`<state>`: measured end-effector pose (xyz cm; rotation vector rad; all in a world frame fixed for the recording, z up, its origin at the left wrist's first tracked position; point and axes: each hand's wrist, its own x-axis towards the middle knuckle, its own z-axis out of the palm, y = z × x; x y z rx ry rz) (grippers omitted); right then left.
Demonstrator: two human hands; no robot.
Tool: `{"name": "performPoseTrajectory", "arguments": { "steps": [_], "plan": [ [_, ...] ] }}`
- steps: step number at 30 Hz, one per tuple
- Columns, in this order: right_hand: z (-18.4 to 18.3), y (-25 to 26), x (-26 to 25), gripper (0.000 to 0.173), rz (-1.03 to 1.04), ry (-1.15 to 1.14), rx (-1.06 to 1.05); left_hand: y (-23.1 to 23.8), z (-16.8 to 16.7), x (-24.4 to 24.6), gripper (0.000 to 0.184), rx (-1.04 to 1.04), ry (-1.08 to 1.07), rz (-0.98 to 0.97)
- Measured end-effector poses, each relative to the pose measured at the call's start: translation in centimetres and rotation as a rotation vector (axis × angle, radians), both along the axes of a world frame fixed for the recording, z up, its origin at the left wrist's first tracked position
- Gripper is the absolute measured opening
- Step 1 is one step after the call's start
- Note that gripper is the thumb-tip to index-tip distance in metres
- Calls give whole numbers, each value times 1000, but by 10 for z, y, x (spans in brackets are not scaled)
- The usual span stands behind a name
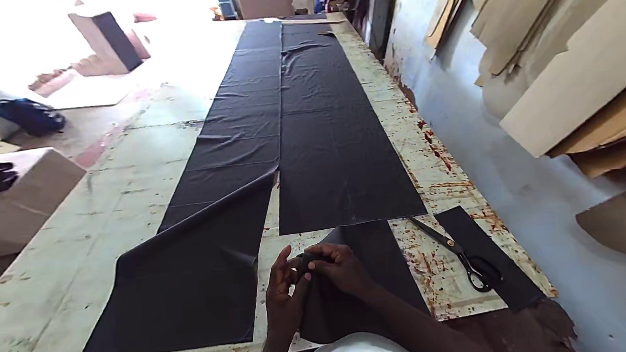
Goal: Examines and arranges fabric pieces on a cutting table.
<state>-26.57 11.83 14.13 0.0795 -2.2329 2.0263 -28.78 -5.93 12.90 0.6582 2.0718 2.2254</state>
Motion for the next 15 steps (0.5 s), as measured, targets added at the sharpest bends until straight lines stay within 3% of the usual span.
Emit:
{"name": "performPoseTrajectory", "arguments": {
  "steps": [5, 15],
  "plan": [
    [21, -1, 6, 19, -126, -11, 4, 3, 8, -27, 58, -80, 216, -39],
    [38, 1, 11, 17, -219, 102, 50, 8, 33, -55, 55, -156, 336, -182]
  ]
}}
